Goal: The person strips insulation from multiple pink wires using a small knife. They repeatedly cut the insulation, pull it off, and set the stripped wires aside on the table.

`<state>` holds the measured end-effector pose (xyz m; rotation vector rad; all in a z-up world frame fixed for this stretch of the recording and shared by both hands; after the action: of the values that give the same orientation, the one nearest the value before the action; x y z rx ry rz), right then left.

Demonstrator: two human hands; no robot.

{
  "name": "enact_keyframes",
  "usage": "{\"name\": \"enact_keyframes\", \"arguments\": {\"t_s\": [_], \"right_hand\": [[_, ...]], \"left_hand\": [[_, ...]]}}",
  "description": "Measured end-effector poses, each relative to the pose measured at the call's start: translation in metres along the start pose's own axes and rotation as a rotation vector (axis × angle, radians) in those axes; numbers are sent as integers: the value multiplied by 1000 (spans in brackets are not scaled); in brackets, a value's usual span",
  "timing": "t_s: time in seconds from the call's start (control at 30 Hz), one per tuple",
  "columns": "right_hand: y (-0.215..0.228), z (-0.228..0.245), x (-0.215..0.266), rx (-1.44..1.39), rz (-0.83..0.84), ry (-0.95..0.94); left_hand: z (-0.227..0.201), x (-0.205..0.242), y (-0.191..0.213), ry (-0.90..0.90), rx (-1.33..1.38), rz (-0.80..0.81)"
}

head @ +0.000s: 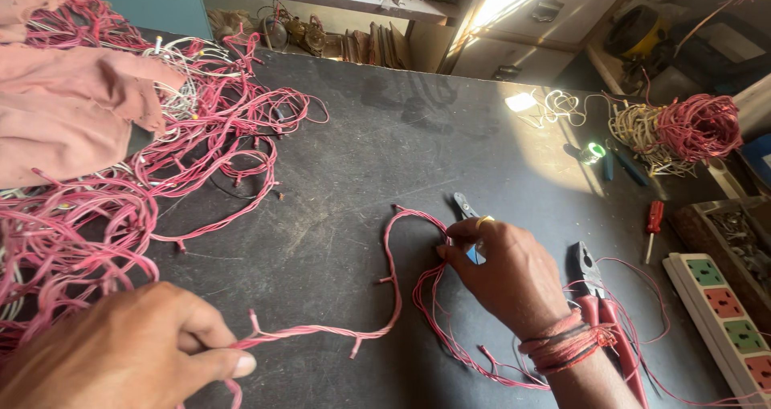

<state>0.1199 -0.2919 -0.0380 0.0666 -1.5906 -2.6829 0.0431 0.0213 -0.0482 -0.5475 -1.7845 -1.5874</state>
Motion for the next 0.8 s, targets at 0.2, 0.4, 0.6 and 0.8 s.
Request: {"name": "enact_keyframes", "arguments": {"t_s": [0.2, 0.4, 0.6, 0.8], "right_hand": [[23, -2, -3, -127, -120, 147], [39, 7, 6, -169, -3, -131], [26, 36, 24, -160, 184, 205], [46, 19, 10, -63, 9, 101]], "left_hand": [[-7, 0, 3, 18, 8, -6], [-10, 13, 7, 48, 5, -139], [-9, 18, 10, 108, 20, -111], [-6, 23, 14, 154, 16, 20]]}}
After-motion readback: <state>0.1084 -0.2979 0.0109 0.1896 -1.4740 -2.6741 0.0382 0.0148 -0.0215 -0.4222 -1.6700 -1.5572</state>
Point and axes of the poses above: each hand's wrist, its own x-axis away from the middle knuckle, its own y-axis out of the back of the hand, z = x × y, the point moved 6 cm from there along -x, towards the middle knuckle, and after that the axes turned 9 degrees about -x, right-handed, at the moved point
